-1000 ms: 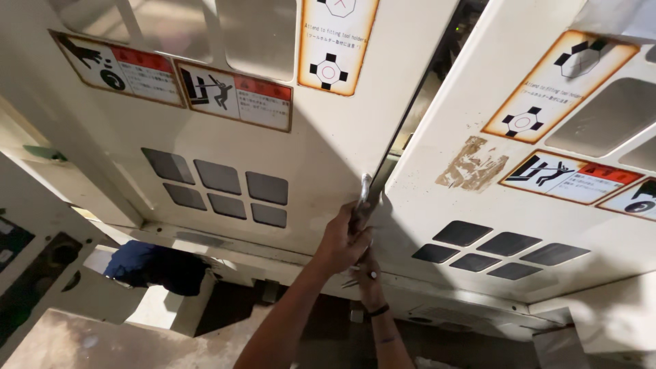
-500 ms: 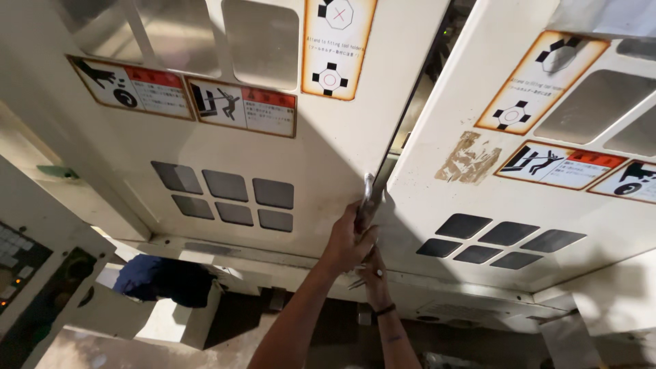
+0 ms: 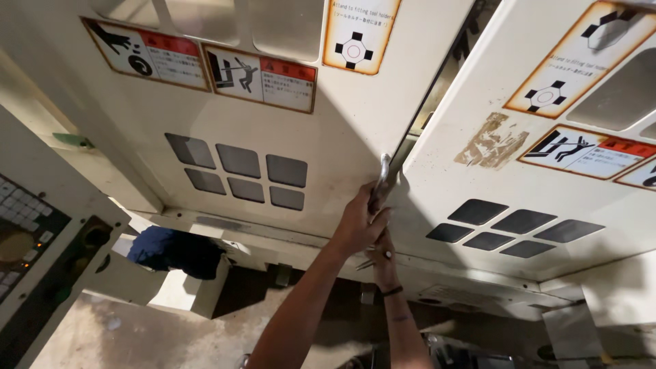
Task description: The person opens the doors of a large industrial machine, reaches inside to adjust or inspect internal components, then closes the doors. The person also handles a cloth and metal rods from a nearby green container.
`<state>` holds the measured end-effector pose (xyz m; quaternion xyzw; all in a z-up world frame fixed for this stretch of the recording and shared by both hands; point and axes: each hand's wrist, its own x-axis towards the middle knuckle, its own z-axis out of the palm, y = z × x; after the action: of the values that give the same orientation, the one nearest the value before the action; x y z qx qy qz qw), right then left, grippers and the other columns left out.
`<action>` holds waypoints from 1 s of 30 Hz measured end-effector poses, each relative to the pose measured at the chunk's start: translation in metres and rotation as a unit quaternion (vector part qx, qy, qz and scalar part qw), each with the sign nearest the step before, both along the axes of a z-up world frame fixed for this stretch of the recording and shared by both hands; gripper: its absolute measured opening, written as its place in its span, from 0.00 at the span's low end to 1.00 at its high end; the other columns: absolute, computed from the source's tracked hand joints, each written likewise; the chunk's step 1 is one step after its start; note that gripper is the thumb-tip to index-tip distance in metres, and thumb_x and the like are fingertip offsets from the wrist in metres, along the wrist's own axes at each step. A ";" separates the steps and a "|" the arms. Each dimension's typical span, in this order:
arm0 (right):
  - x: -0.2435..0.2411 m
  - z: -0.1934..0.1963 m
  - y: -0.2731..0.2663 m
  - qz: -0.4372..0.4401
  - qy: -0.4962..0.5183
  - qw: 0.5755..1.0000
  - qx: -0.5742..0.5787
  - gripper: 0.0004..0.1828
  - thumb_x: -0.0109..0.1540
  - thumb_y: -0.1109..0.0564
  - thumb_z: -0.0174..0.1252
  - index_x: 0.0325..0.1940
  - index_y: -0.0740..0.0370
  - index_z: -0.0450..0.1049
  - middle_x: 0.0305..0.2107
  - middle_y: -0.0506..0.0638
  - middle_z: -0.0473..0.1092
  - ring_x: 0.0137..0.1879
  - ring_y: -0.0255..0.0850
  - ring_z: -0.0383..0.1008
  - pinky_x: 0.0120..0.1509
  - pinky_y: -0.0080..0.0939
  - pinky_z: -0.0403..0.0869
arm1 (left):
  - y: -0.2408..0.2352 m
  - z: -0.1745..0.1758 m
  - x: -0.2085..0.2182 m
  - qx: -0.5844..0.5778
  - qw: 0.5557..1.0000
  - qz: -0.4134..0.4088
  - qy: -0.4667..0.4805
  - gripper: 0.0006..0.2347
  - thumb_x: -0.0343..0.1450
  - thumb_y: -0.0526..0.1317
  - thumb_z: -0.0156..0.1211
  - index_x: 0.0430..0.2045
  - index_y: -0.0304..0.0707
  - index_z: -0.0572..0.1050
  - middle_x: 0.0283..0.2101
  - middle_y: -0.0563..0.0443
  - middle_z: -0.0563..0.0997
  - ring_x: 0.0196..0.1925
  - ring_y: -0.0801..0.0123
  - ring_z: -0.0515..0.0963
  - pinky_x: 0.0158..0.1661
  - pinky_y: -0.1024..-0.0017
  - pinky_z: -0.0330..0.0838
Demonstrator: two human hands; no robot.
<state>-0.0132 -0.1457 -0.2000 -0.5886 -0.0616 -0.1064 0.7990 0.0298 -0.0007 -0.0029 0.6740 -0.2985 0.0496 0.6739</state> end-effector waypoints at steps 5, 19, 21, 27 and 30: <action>-0.006 0.019 0.009 0.001 -0.030 1.000 -0.008 0.48 0.60 0.66 0.54 0.83 0.62 0.43 0.74 0.57 0.53 0.76 0.47 0.58 0.72 0.46 0.67 | 0.003 0.001 -0.003 0.019 1.000 0.008 0.007 0.24 0.70 0.34 0.64 0.60 0.30 0.63 0.34 0.49 0.73 0.35 0.66 0.73 0.38 0.70 0.72; -0.001 -0.008 0.004 -0.021 -0.082 0.996 -0.020 0.37 0.61 0.70 0.56 0.75 0.70 0.58 0.61 0.55 0.64 0.69 0.47 0.64 0.71 0.46 0.66 | 0.001 0.000 -0.002 0.038 0.999 0.033 0.001 0.25 0.69 0.36 0.66 0.61 0.31 0.64 0.34 0.47 0.75 0.35 0.65 0.76 0.40 0.68 0.73; -0.001 -0.007 0.005 -0.022 -0.066 0.998 -0.009 0.39 0.58 0.69 0.55 0.75 0.66 0.56 0.63 0.52 0.62 0.70 0.44 0.61 0.72 0.45 0.65 | 0.000 0.000 -0.002 0.034 0.999 0.035 -0.016 0.25 0.70 0.35 0.67 0.61 0.32 0.64 0.34 0.47 0.75 0.35 0.65 0.75 0.39 0.68 0.73; -0.005 -0.001 0.006 -0.028 -0.035 0.999 -0.016 0.38 0.56 0.67 0.55 0.72 0.65 0.58 0.60 0.52 0.64 0.67 0.44 0.63 0.67 0.45 0.66 | -0.001 -0.001 -0.002 0.021 0.999 0.024 -0.017 0.25 0.70 0.34 0.66 0.62 0.30 0.63 0.34 0.49 0.72 0.35 0.68 0.72 0.38 0.70 0.72; -0.003 0.000 0.006 -0.008 -0.078 0.997 -0.009 0.34 0.58 0.68 0.56 0.70 0.68 0.62 0.57 0.53 0.65 0.65 0.47 0.65 0.70 0.47 0.67 | 0.000 0.000 -0.003 0.002 1.000 0.007 -0.011 0.25 0.71 0.34 0.65 0.62 0.30 0.63 0.35 0.51 0.71 0.35 0.70 0.71 0.38 0.71 0.71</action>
<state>-0.0165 -0.1396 -0.2001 -0.5861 -0.1204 -0.1578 0.7855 0.0270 -0.0007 -0.0029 0.6768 -0.3014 0.0608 0.6689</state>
